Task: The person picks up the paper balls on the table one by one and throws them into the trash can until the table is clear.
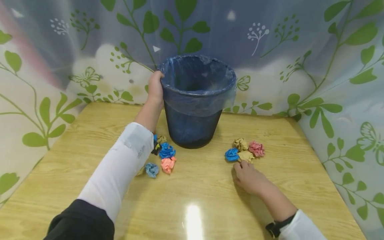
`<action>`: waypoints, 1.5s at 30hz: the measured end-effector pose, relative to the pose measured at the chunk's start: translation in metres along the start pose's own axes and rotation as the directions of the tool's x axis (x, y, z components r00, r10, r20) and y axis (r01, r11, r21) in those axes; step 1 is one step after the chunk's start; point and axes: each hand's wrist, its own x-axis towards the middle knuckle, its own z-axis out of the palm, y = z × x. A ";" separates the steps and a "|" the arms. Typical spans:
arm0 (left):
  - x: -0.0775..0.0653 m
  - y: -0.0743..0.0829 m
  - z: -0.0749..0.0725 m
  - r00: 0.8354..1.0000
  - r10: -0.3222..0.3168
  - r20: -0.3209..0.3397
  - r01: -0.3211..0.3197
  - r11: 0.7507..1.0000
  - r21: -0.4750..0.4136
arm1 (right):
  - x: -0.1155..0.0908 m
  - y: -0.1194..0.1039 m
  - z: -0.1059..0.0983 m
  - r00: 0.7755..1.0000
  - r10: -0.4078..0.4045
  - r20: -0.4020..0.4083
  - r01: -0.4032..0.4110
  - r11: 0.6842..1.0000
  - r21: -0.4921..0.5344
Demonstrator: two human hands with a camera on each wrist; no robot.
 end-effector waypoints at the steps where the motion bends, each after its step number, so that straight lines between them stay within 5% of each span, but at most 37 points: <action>1: 0.000 0.000 0.000 1.000 0.002 0.001 -0.002 1.000 0.004 | 0.001 0.001 0.000 1.000 -0.005 -0.001 0.005 1.000 0.001; 15: -0.001 0.002 -0.003 0.989 -0.065 0.136 0.053 0.994 0.097 | 0.003 0.007 0.004 0.998 -0.063 -0.031 0.063 0.998 0.009; 26: 0.000 0.003 -0.003 0.993 -0.025 0.119 0.013 0.995 0.095 | 0.013 0.009 -0.015 0.954 -0.100 -0.284 0.107 0.994 0.011; 29: 0.000 0.003 -0.003 0.993 -0.019 0.119 0.007 0.995 0.095 | 0.017 0.010 -0.024 0.945 -0.066 -0.320 0.080 0.996 0.030; 38: 0.001 0.000 -0.001 0.995 0.008 0.103 -0.012 0.999 0.036 | 0.027 0.012 -0.062 0.954 0.154 -0.257 -0.105 0.975 0.195; 45: 0.003 -0.004 0.001 0.998 0.015 0.054 -0.015 1.000 0.004 | 0.032 0.016 -0.089 0.919 0.196 -0.342 -0.114 0.963 0.244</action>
